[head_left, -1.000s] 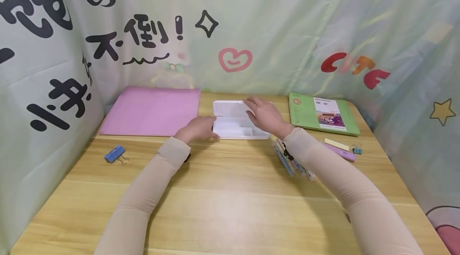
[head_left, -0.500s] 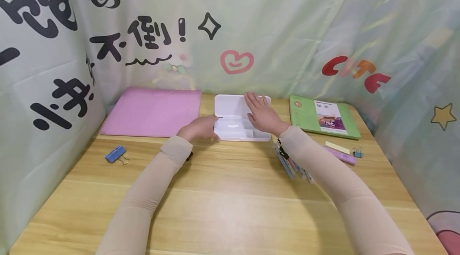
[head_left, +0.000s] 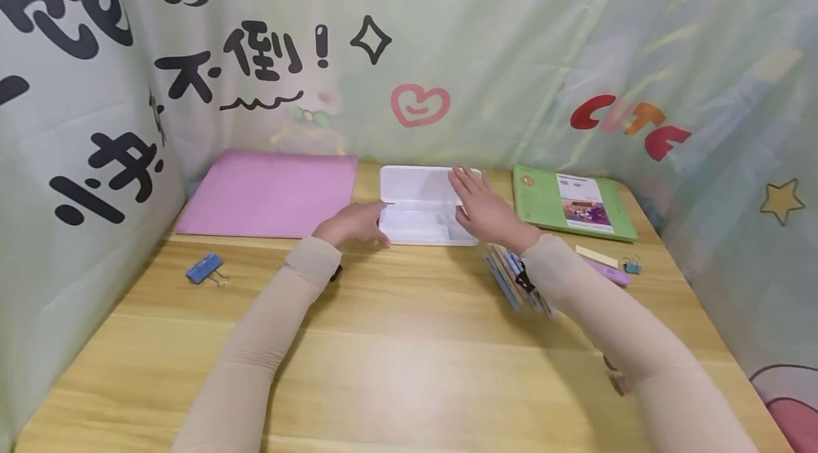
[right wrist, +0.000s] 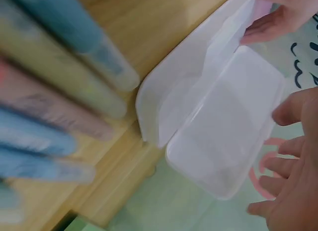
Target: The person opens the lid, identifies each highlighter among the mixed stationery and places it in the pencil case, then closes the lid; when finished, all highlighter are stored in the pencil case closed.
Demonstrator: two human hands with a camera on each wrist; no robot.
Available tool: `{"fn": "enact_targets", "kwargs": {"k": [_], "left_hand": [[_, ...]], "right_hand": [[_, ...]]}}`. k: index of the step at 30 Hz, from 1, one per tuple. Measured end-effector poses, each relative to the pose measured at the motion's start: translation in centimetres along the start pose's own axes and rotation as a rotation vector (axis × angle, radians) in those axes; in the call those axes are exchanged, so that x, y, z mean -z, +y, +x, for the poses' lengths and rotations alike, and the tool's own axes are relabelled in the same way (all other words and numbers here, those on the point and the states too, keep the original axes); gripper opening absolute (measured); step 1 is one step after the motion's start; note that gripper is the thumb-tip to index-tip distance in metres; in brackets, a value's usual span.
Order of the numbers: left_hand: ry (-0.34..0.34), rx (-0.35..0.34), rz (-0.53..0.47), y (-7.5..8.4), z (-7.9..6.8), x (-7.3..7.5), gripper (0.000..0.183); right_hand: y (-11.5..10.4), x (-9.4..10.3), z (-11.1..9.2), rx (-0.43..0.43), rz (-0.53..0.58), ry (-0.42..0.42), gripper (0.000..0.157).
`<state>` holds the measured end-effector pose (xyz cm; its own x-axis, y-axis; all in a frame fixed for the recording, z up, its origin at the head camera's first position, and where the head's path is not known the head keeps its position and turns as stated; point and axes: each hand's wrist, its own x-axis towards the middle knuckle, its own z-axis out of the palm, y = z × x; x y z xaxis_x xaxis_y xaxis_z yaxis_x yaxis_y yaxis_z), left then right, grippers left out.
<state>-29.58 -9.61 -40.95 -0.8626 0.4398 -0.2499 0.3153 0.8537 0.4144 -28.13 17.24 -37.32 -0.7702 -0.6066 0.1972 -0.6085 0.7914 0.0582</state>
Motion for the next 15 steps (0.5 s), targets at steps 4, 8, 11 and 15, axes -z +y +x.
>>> {"fn": "enact_targets", "kwargs": {"k": [4,8,11,15], "left_hand": [[0.005,0.02,-0.004,-0.2,-0.2,0.5,0.091],[-0.002,0.018,-0.017,-0.2,-0.4,0.7,0.092],[-0.011,0.013,-0.017,-0.2,-0.4,0.6,0.093],[-0.016,0.007,-0.013,0.0,-0.5,0.3,0.093]], "right_hand": [[0.1,1.0,-2.2,0.007,-0.037,0.04,0.054],[0.1,1.1,-4.3,0.017,-0.055,0.066,0.036],[-0.4,1.0,-6.0,-0.015,-0.059,0.018,0.018],[-1.4,0.8,-8.0,-0.126,-0.041,-0.177,0.021]]}}
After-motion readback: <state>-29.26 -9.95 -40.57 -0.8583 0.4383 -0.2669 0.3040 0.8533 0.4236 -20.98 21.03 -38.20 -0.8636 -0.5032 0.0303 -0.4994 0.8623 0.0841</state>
